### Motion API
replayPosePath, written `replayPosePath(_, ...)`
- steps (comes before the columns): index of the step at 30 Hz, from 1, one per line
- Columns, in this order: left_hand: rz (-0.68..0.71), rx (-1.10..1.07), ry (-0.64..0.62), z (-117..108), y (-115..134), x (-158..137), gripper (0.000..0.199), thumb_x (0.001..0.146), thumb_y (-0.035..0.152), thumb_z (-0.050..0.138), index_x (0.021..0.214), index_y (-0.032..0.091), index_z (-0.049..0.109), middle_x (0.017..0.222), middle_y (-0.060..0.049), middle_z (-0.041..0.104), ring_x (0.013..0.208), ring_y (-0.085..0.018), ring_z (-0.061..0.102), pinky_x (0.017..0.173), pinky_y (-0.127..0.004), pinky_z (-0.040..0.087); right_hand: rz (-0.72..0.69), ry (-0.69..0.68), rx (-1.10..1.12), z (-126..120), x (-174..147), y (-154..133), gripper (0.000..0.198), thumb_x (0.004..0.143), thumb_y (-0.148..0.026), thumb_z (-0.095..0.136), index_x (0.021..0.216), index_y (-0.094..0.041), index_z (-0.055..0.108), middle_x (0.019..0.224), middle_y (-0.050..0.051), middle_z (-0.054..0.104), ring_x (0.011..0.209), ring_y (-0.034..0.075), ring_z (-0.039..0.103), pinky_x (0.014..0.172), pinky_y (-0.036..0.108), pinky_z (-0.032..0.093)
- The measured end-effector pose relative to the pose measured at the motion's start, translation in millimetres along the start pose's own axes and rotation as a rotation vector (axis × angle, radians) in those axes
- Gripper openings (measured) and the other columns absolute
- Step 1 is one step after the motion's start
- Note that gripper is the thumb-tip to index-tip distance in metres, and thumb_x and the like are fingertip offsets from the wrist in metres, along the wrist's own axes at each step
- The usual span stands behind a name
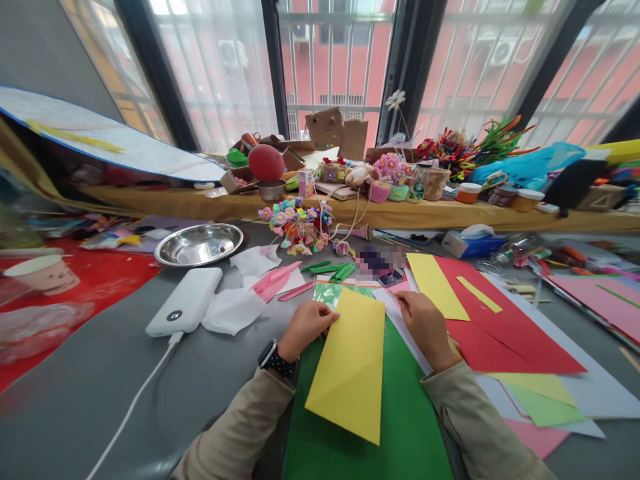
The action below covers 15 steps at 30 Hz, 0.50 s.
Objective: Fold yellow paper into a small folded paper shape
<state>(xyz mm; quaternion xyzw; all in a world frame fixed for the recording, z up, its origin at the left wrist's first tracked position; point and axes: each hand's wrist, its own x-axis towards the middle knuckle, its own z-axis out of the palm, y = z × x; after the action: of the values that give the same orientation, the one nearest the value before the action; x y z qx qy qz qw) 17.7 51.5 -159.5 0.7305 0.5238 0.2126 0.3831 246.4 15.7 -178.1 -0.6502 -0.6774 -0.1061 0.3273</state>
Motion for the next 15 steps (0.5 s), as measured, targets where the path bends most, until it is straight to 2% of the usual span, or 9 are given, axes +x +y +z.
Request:
replayPosePath(4,-0.020,-0.005,-0.001,1.2,-1.0,0.5,0.031,0.068,0.041,0.044,0.052,0.015,0.051,0.043,0.002,0.053,0.043,-0.012,0.052,0.044,-0.019,0.036,-0.043,0.073,-0.006,-3.1,1.2,-3.3,0.019,0.080,-0.021,0.040,0.087,-0.019,0.057,0.083,0.005,0.060,0.079,0.019,0.051,0.067,0.027,0.038)
replayPosePath(11,-0.017,0.114,0.101,0.4,8.8,-2.7,0.026,0.067,0.037,0.042,0.051,0.016,0.046,0.042,0.002,0.052,0.042,-0.012,0.052,0.046,-0.020,0.037,-0.101,-0.032,-0.052,3.8,-0.3,-4.8,0.016,0.079,-0.019,0.042,0.080,-0.018,0.058,0.076,0.005,0.060,0.073,0.019,0.051,0.063,0.027,0.037)
replayPosePath(15,-0.009,0.111,0.072,2.3,11.4,-4.5,0.023,0.067,0.034,0.041,0.052,0.017,0.044,0.043,0.002,0.053,0.043,-0.013,0.055,0.048,-0.021,0.038,-0.093,-0.052,-0.009,10.5,1.4,-5.2,0.016,0.079,-0.019,0.042,0.080,-0.018,0.057,0.076,0.005,0.060,0.073,0.019,0.051,0.064,0.027,0.037)
